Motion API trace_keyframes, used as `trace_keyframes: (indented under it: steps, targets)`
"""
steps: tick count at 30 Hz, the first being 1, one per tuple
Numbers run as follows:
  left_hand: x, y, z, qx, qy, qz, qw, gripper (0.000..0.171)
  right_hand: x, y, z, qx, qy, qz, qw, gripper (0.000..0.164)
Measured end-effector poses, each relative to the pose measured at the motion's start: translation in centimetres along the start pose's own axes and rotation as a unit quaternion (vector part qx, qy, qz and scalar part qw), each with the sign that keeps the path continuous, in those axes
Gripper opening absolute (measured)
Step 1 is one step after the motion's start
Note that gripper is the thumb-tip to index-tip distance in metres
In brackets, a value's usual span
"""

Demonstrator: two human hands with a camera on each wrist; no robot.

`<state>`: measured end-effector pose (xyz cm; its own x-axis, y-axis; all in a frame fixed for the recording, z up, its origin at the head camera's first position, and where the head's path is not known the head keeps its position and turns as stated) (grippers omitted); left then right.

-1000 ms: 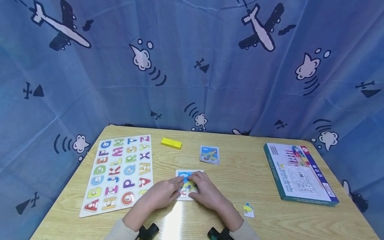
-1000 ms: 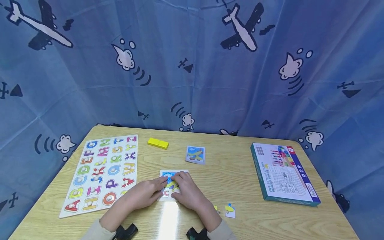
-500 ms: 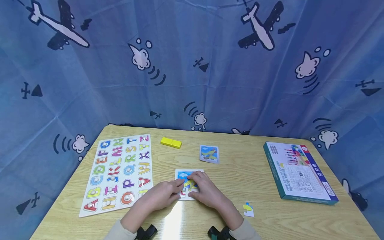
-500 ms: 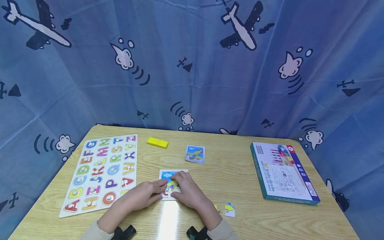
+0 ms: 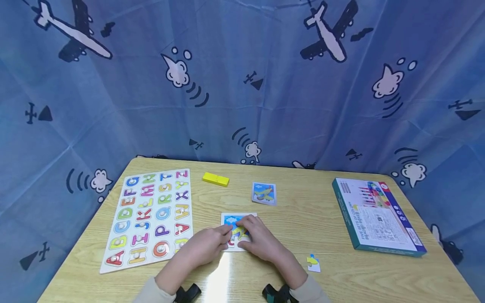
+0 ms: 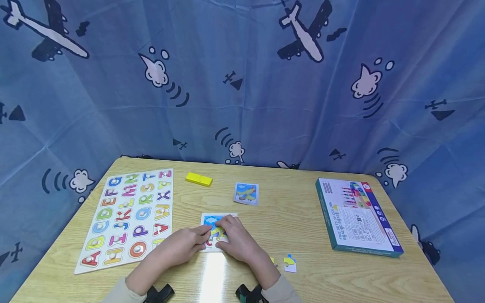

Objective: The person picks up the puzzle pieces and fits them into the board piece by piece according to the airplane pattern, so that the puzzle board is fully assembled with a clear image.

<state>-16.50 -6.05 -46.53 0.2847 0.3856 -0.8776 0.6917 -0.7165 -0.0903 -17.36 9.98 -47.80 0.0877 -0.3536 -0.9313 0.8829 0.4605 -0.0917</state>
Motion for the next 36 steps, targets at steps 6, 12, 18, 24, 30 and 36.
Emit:
trace_keyframes:
  steps: [6,12,18,24,30,36]
  targets:
    - [0.22,-0.35,-0.17,-0.006,-0.003,-0.018,0.9998,0.031,0.01,0.01,-0.07,-0.007,-0.008,-0.005,1.000,0.046]
    - [-0.16,-0.33,0.25,-0.010,0.032,-0.013,0.9994,0.018,0.14,0.02,0.03,-0.005,-0.011,0.004,1.000,0.046]
    - [-0.14,-0.42,0.20,0.005,0.018,-0.021,0.9996,0.030,0.11,0.00,-0.01,-0.003,-0.002,0.001,1.000,0.046]
    - [-0.11,-0.34,0.14,-0.012,0.010,-0.022,0.9996,0.022,0.11,-0.03,0.07,-0.007,-0.008,0.003,1.000,0.045]
    - [-0.07,-0.40,0.07,-0.020,0.016,-0.029,0.9992,0.022,-0.07,-0.02,0.07,-0.007,-0.008,0.004,1.000,0.044]
    - [-0.15,-0.37,0.28,-0.019,0.040,-0.014,0.9989,0.027,-0.24,0.17,-0.06,-0.006,-0.015,0.009,1.000,0.043]
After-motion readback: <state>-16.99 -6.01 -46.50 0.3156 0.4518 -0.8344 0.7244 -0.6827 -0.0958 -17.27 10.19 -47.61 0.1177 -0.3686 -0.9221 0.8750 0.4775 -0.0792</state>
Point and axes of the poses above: each hand's wrist, its own y-axis away from the middle knuckle, its own x-axis out of the palm, z = x × y, the point moved 4 cm from there along -y, towards the middle knuckle, and after that the axes turned 15 degrees about y, right-handed, at the moved point
